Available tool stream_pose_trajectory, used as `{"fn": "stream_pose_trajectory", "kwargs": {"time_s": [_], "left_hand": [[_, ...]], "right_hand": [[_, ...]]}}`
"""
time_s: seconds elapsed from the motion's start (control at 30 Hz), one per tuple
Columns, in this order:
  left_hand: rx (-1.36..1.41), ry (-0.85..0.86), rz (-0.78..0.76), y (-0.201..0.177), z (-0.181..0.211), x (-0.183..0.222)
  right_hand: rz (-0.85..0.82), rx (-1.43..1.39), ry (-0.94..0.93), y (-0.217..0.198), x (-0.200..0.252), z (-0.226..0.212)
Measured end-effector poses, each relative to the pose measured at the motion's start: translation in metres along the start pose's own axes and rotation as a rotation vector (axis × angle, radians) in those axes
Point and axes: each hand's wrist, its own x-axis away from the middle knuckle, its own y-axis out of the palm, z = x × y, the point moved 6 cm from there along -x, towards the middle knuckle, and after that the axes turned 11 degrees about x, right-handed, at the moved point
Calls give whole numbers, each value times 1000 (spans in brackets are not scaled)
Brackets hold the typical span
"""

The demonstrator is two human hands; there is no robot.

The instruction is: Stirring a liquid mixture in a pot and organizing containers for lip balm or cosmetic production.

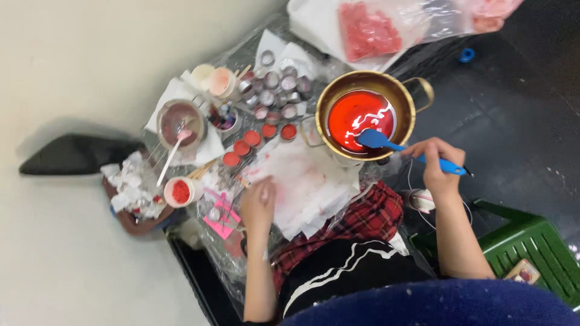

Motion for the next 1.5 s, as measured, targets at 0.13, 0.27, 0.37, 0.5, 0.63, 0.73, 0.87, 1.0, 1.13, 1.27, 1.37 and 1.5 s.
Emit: {"fn": "stream_pose_trajectory", "kwargs": {"time_s": [0.13, 0.27, 0.37, 0.5, 0.63, 0.73, 0.87, 1.0, 1.13, 1.27, 1.37, 1.5], "left_hand": [[-757, 471, 354, -29, -15, 17], [-646, 446, 299, -39, -72, 19], [-585, 408, 329, -52, -91, 18], [-597, 458, 331, -63, -64, 23], [-595, 352, 307, -53, -35, 11], [-550, 519, 447, -28, 27, -1], [79, 273, 12, 31, 76, -52], [32, 318, -67, 73, 107, -90], [-155, 504, 26, 92, 101, -102], [147, 138, -202, 93, 99, -84], [359, 58, -270, 105, 83, -77], [381, 131, -175, 110, 70, -73]], "right_hand": [[-16, -52, -13, 10, -2, -22], [-36, 36, -60, 20, -7, -44], [-30, 72, -79, 23, -7, -50], [-33, 14, -58, 23, -3, -44], [-27, 50, -74, 21, -6, -48], [-40, 58, -43, 20, -4, -45], [-38, 21, -14, 19, 0, -45], [-54, 20, 1, 17, 4, -38], [-72, 10, 3, 13, 8, -32], [-77, 3, 15, 8, 8, -33], [-76, 3, 9, 10, 7, -33], [-106, 41, 1, 15, 8, -37]]}}
